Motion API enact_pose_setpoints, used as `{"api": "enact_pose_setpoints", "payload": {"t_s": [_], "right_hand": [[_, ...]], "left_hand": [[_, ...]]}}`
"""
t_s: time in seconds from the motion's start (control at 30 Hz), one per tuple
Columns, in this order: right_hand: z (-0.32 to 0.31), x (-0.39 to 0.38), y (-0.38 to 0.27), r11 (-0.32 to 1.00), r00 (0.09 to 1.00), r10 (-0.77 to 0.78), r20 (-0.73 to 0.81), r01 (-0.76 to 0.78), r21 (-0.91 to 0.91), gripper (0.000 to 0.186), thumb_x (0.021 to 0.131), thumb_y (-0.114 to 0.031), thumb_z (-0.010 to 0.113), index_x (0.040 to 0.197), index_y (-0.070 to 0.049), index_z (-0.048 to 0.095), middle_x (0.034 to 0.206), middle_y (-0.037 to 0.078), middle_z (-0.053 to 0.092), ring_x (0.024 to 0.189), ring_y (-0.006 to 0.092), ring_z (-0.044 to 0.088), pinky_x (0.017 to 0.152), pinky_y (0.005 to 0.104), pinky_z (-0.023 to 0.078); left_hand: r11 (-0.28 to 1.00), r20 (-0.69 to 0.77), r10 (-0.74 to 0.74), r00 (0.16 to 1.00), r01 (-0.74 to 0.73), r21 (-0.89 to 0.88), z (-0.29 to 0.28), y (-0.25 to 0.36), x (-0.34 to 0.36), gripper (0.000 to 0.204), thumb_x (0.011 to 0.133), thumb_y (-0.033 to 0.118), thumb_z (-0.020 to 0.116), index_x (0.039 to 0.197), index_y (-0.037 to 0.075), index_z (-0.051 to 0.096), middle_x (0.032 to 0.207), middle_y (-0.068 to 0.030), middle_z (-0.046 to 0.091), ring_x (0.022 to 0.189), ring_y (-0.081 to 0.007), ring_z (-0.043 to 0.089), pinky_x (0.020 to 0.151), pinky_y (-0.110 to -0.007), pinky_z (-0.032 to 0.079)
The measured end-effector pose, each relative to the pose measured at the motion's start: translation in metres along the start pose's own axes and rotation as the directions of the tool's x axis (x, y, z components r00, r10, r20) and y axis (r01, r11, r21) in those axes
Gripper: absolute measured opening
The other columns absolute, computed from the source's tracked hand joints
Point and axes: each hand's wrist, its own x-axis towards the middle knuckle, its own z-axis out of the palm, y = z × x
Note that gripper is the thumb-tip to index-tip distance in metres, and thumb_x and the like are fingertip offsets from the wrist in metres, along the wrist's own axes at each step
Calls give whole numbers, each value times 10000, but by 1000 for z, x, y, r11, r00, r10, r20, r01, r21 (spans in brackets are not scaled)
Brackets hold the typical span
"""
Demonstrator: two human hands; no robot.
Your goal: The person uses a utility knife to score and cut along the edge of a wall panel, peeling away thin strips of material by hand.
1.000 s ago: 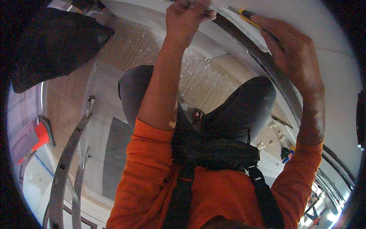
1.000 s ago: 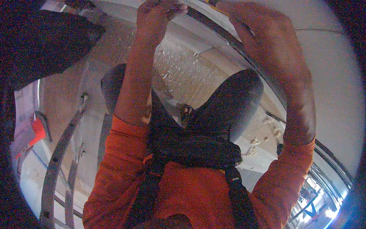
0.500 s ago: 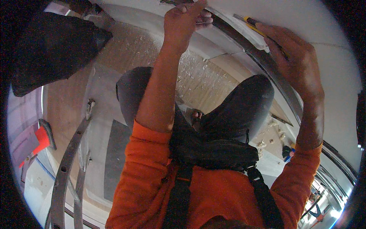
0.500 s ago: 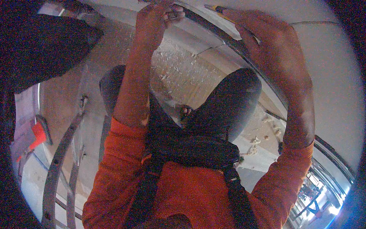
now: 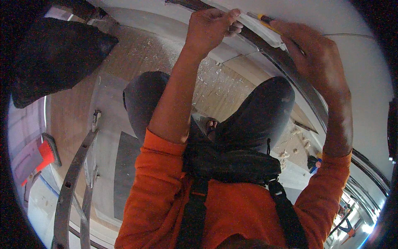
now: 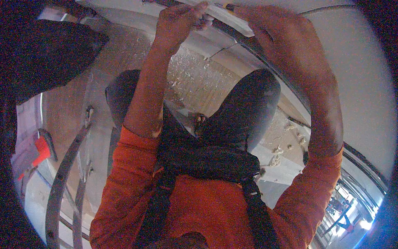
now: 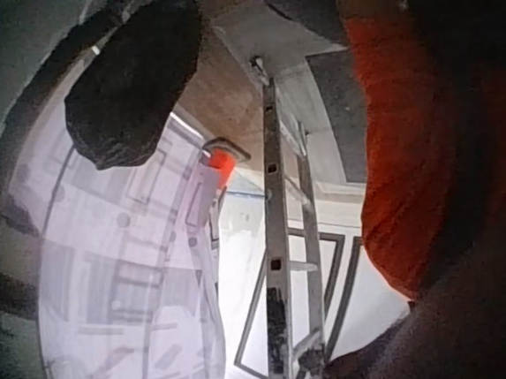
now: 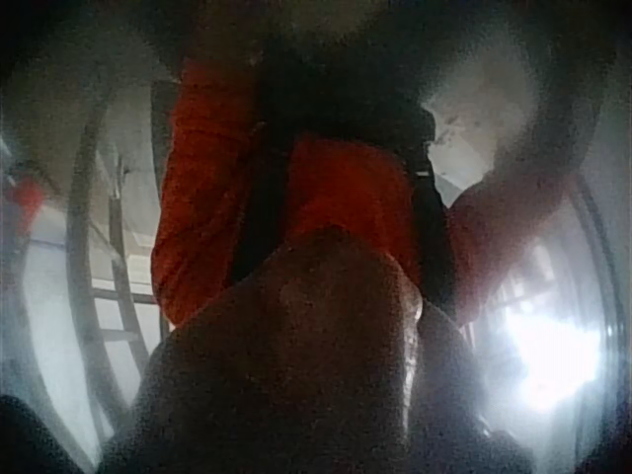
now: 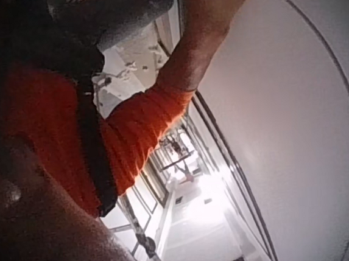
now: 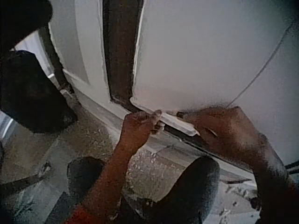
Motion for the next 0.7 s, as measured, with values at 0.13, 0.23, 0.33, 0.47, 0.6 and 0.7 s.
{"api": "enact_pose_setpoints", "payload": {"t_s": [0.13,0.23,0.33,0.47,0.6,0.7], "right_hand": [[-1,-7,3,1000,1000,2,-15,-2,4,286,932,-25,676,1210,-78,717,1141,130,736,1023,299,728,889,380,576],[-3,-9,5,1000,1000,-27,-9,27,14,280,934,-23,674,1207,-71,717,1146,130,736,1029,297,729,892,383,578],[-4,-12,3,1000,1000,13,-1,-13,-3,281,932,-24,678,1206,-71,718,1145,129,737,1028,292,729,897,387,578],[-10,-25,8,998,1000,7,11,-6,-55,294,927,-30,687,1213,-87,722,1153,125,738,1032,284,729,902,388,578],[-11,-41,8,997,998,66,17,-65,-30,301,921,-27,694,1211,-100,729,1151,122,740,1033,285,730,904,385,581],[-13,-47,7,996,996,84,28,-83,-25,301,918,-21,695,1206,-100,733,1143,124,742,1028,289,731,900,383,583]], "left_hand": [[996,-52,-60,997,56,-75,4,3,1,371,935,303,748,855,-59,758,783,-113,760,664,-125,700,613,-270,567],[997,-53,-67,996,66,-25,2,6,1,363,931,304,751,850,-49,766,771,-109,759,654,-120,690,609,-267,553],[998,-54,-44,998,46,37,2,6,0,358,928,305,755,854,-45,769,768,-109,758,653,-119,687,615,-266,548],[995,-52,-45,998,49,83,2,6,0,356,928,306,757,863,-44,768,770,-107,757,662,-122,691,635,-267,558],[982,16,-129,992,130,-137,-7,-6,5,330,918,318,771,866,0,698,867,-136,721,797,-270,715,732,-405,583],[996,-40,-58,998,55,-65,1,6,-1,352,935,308,754,894,-42,764,806,-114,761,691,-138,709,658,-277,582]]}}
